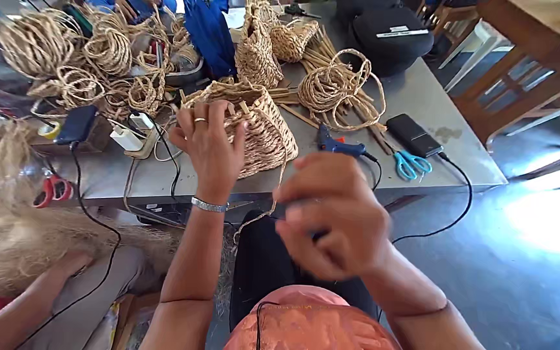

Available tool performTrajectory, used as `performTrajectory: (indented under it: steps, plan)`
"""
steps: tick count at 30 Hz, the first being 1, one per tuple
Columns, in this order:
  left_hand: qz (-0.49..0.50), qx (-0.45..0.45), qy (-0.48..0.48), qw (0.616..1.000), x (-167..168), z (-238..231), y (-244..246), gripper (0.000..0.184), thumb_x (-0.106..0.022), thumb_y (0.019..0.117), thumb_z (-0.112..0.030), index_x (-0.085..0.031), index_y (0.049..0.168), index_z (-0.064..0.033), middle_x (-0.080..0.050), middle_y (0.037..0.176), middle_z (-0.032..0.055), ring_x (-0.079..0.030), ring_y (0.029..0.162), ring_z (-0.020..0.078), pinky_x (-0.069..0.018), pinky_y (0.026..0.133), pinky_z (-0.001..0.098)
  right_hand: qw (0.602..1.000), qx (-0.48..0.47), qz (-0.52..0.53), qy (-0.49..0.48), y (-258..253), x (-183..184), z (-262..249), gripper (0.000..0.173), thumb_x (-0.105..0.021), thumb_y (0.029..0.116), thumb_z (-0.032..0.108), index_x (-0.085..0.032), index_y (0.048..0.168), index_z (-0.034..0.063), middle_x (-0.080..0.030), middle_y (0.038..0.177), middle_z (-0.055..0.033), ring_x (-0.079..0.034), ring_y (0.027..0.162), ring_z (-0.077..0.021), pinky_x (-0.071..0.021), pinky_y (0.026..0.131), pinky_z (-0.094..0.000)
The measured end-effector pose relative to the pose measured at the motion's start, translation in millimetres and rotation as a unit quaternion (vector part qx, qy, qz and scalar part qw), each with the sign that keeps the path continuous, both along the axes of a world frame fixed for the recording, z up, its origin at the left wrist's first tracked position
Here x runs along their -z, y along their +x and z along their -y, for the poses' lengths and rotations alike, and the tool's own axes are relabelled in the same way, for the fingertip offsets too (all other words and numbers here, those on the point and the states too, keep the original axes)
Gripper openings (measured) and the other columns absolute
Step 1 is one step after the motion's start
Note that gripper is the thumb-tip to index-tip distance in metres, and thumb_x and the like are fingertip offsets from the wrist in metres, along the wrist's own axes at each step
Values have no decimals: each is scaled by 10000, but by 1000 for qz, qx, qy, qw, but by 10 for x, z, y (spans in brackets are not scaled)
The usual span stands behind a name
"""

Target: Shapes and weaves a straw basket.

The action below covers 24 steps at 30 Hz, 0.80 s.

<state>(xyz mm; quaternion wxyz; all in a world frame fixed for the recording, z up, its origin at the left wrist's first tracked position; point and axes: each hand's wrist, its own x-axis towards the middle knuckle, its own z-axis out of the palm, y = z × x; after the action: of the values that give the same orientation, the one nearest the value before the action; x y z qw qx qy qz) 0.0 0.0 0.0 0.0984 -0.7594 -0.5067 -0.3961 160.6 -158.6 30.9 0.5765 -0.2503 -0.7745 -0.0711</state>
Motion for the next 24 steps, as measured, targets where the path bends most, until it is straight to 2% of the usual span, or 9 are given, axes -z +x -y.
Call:
performTrajectory:
  steps: [2,4,7,9,11,13,15,18,24]
  plan:
    - [0,22,-14,1000,-22,145,44,474,-595,993,-378,-561,1409,-153,-618,1248,170,-505,1201,431,-359,899,620,999,39,-9,-35,58,58,-328,224,-622,950,119,-627,1152,22,-691,1123,-126,-640,1115,-233,-525,970,-411]
    - [12,68,-29,997,-44,227,45,548,-609,998,-315,-466,1497,-138,-626,1256,150,-535,1187,397,-381,900,618,992,92,-21,-88,124,84,-627,356,-640,936,119,-600,1252,-39,-650,1221,-183,-609,1187,-280,-520,1007,-432]
    - [47,138,-45,988,-44,205,-29,558,-617,1004,-311,-454,1501,-119,-644,1230,115,-561,1153,337,-396,913,586,978,153,-26,-139,205,153,-1069,463,-688,957,250,-597,1344,13,-555,1430,-209,-507,1338,-356,-433,1099,-515]
    - [95,145,-19,985,-9,127,-92,588,-627,1003,-370,-461,1500,-103,-577,1368,156,-538,1230,338,-425,982,559,972,166,-11,-163,247,224,-1322,494,-673,970,381,-627,1348,66,-444,1548,-226,-432,1409,-416,-391,1115,-594]
    - [158,137,48,977,83,-13,-132,639,-684,961,-413,-502,1475,-79,-472,1508,211,-437,1379,373,-347,1119,577,971,155,15,-182,273,302,-1520,496,-647,981,458,-662,1326,103,-378,1610,-209,-352,1477,-430,-336,1157,-634]
    - [194,130,84,969,178,-145,-165,680,-716,922,-465,-521,1440,-70,-398,1559,238,-346,1448,391,-268,1160,583,971,138,42,-192,278,383,-1642,450,-633,988,474,-703,1227,99,-407,1606,-168,-339,1501,-392,-322,1183,-617]
    - [208,164,50,963,278,-248,-212,724,-721,917,-498,-507,1448,-54,-359,1588,252,-302,1498,387,-272,1206,560,975,118,42,-184,270,488,-1700,402,-661,982,432,-707,1129,60,-495,1541,-146,-418,1460,-343,-369,1181,-555]
    - [262,243,13,934,432,-411,-223,734,-763,902,-448,-503,1434,-13,-449,1534,213,-356,1491,322,-325,1232,464,979,116,25,-168,244,544,-1705,376,-694,968,401,-704,1082,43,-544,1480,-158,-462,1417,-344,-395,1165,-522]
    - [292,269,36,917,501,-469,-195,750,-775,898,-427,-487,1431,14,-483,1486,214,-400,1452,319,-335,1221,460,981,120,14,-153,214,579,-1714,373,-691,971,398,-693,1053,35,-550,1463,-179,-473,1401,-357,-401,1153,-523]
